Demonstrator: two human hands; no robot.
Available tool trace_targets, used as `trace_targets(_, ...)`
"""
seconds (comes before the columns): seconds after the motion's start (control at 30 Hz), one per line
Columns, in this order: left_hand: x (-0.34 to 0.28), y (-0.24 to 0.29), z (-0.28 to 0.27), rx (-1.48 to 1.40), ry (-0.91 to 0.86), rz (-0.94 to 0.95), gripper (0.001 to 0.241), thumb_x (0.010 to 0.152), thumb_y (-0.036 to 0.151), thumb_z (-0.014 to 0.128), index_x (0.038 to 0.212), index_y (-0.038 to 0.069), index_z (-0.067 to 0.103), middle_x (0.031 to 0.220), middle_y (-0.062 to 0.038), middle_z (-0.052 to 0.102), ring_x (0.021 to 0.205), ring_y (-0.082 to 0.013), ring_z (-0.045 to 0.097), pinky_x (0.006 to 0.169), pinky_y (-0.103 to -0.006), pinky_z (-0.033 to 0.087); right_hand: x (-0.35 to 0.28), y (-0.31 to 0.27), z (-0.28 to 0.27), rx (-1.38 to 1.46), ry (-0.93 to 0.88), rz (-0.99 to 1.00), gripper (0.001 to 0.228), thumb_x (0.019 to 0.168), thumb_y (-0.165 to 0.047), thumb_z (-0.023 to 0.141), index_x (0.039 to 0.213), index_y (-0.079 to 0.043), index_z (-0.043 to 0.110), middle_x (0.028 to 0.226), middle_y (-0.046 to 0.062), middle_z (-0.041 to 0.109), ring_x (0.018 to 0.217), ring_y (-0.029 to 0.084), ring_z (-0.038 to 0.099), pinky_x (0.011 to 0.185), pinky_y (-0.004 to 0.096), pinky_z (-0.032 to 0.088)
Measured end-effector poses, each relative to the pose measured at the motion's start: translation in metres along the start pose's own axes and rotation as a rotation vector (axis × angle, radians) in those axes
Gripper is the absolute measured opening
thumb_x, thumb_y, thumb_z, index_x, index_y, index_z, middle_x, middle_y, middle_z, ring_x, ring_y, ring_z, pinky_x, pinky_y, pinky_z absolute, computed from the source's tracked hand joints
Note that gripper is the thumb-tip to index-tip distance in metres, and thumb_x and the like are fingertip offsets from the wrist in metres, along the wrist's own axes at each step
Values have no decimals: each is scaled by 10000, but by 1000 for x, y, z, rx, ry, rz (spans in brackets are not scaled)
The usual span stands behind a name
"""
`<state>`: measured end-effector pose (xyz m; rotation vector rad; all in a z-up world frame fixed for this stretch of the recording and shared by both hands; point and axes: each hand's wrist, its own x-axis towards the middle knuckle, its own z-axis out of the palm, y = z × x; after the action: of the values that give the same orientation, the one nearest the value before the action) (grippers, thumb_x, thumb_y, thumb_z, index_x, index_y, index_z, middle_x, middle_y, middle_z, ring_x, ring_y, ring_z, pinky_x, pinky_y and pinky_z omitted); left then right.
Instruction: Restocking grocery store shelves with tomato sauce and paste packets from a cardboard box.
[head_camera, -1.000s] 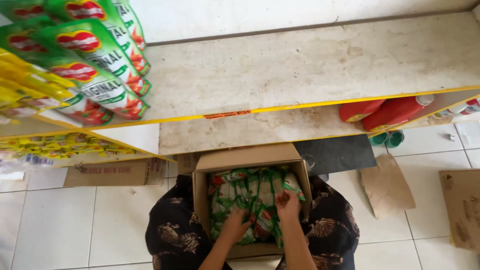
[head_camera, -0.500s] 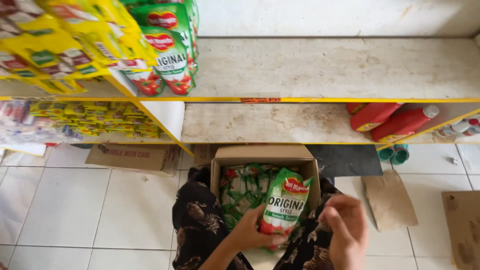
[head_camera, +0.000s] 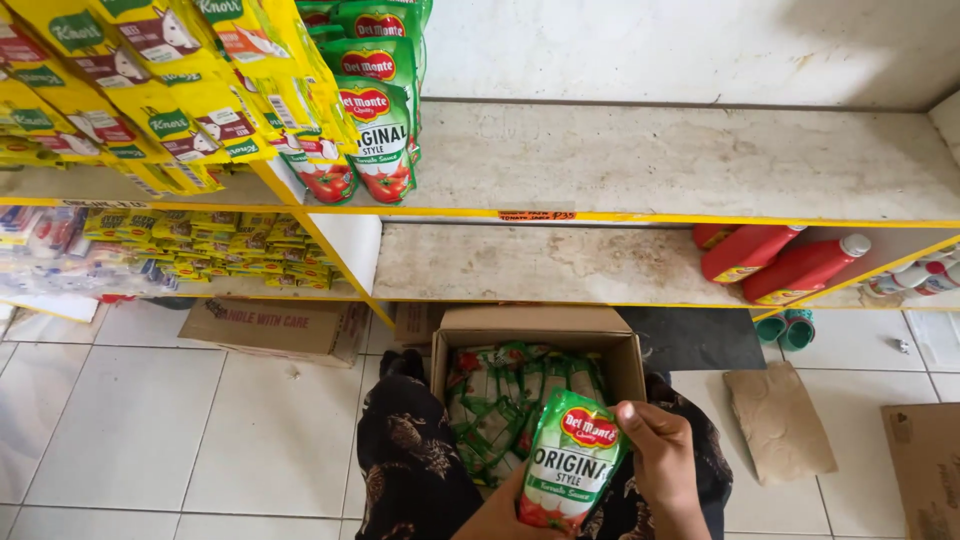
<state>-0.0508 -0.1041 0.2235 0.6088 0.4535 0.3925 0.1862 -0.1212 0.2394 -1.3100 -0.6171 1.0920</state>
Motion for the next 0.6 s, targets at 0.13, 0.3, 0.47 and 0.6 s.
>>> trace_targets(0.13, 11, -13, 5, 61, 52, 3, 1017, 774, 36, 870, 1608, 104, 291, 1274, -141, 677, 1119, -234, 688, 1020, -396, 562, -1, 0, 4, 220, 188, -63, 305, 1034, -175, 668, 925, 108, 698, 796, 103, 696, 693, 129, 598, 628, 284, 476)
trace_targets(0.3, 21, 17, -7, 170, 81, 132, 994, 771, 39, 870, 1577, 111, 293, 1273, -142, 672, 1120, -234, 684, 1021, -395, 569, 8, -10, 7, 356, 158, -89, 339, 1092, -212, 657, 978, 106, 627, 872, 126, 693, 769, 163, 627, 692, 316, 515)
trace_targets(0.47, 47, 74, -20, 389, 108, 422, 888, 761, 73, 917, 1464, 77, 376, 1219, -109, 660, 1088, -182, 657, 974, -348, 569, 29, -24, 18, -256, -290, 41, 605, 788, -128, 805, 1338, -4, 588, 1174, 136, 775, 1103, 208, 721, 946, 336, 553)
trace_targets(0.6, 71, 121, -28, 504, 117, 573, 837, 755, 90, 940, 1408, 60, 417, 1191, -92, 653, 1072, -157, 644, 950, -324, 568, 72, -24, 42, -185, -342, 218, 681, 767, -81, 844, 1397, -57, 586, 1174, 118, 763, 1078, 225, 735, 912, 396, 594)
